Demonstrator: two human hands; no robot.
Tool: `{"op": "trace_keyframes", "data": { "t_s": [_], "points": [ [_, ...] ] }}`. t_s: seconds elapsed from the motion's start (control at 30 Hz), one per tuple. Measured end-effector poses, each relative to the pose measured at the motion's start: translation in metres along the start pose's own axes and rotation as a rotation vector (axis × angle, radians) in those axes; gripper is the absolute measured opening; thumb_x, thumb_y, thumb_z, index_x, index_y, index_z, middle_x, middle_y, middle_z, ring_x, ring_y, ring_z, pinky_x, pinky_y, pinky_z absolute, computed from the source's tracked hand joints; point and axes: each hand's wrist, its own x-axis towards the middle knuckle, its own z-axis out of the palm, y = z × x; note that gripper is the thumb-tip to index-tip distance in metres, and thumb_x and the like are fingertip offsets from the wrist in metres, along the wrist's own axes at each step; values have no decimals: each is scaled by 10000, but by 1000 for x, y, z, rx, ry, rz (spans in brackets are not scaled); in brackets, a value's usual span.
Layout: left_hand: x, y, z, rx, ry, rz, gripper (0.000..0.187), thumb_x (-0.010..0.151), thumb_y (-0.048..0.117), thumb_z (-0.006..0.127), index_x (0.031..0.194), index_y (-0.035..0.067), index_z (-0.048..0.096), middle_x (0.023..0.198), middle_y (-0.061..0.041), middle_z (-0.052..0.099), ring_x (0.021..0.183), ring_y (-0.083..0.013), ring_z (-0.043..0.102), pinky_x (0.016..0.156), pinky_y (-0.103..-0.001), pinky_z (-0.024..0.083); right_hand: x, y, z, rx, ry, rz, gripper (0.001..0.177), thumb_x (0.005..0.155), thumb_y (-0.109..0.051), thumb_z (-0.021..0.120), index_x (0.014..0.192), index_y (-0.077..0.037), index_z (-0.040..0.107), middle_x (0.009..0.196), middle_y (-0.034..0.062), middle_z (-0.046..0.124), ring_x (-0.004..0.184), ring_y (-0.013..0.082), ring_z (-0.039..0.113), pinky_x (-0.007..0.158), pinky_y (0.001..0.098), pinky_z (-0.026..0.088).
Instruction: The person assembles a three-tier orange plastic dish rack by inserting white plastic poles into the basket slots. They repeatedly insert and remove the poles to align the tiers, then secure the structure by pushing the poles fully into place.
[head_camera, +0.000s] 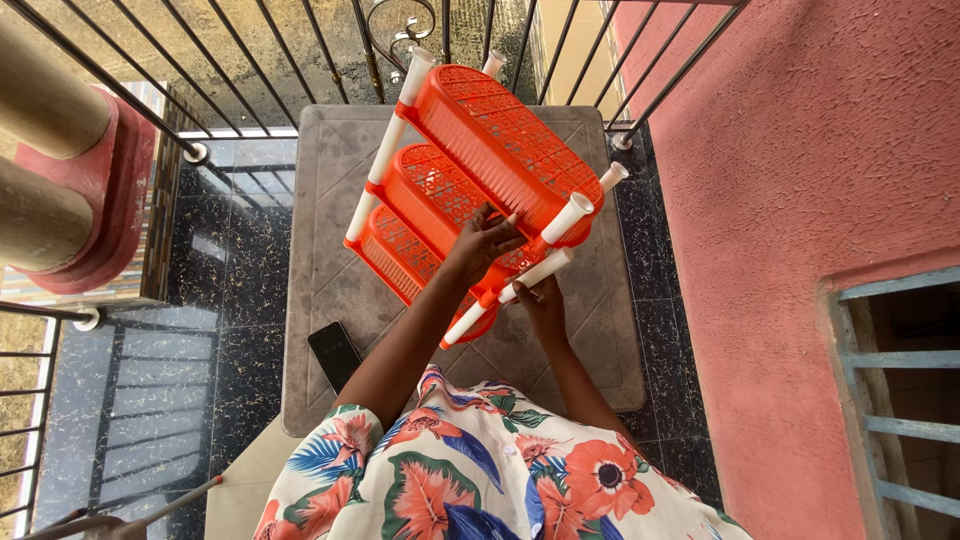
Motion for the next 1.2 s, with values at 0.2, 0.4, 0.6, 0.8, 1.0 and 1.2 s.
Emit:
{"op": "trace_keyframes", "data": {
  "t_s": [0.2,0.4,0.6,0.8,1.0,1.2],
  "points": [
    [-47,-14,8,943,85,342,375,1022,222,678,1356,91,571,1242,-104,727,1111,-294,720,974,-444,577,4,0,-11,58,-13,56,430,1018,-230,649,1373,-38,500,1137,96,707,1001,176,729,800,353,647],
    [-116,-61,-1,1640,244,863,632,786,160,775,1378,92,564,1537,-176,423,1441,-382,373,1138,-584,343,9,0,-5,147,-61,40,457,1049,-179,671,1445,-27,501,1227,88,637,1156,205,643,943,366,576],
    [-99,-67,-39,1720,299,787,477,844,62,680,1314,93,600,1516,-116,469,1479,-353,368,1166,-495,388,-1,-11,-2,269,-59,86,279,996,-112,690,1244,-20,601,1199,96,667,1162,224,660,940,405,630],
    [-89,-74,-71,1840,-28,673,355,890,64,614,1243,69,652,1373,-94,535,1380,-324,423,1013,-455,446,-14,-17,-17,106,-12,-72,293,968,-14,743,1230,-60,620,1228,126,713,1192,226,675,964,359,605],
    [-88,-63,-80,1901,-162,589,327,856,42,620,1172,93,686,1368,-74,534,1391,-315,418,1060,-454,425,-31,-22,-28,241,71,50,185,992,-125,684,1173,-85,680,1172,95,707,1074,225,706,824,371,653],
    [-92,-31,-75,1911,14,548,252,777,31,667,1001,145,668,1551,-147,417,1447,-361,401,1073,-472,389,-41,-37,-25,356,30,99,235,965,-118,684,1185,-35,695,1153,144,707,1091,241,726,977,386,630]
  ]
}}
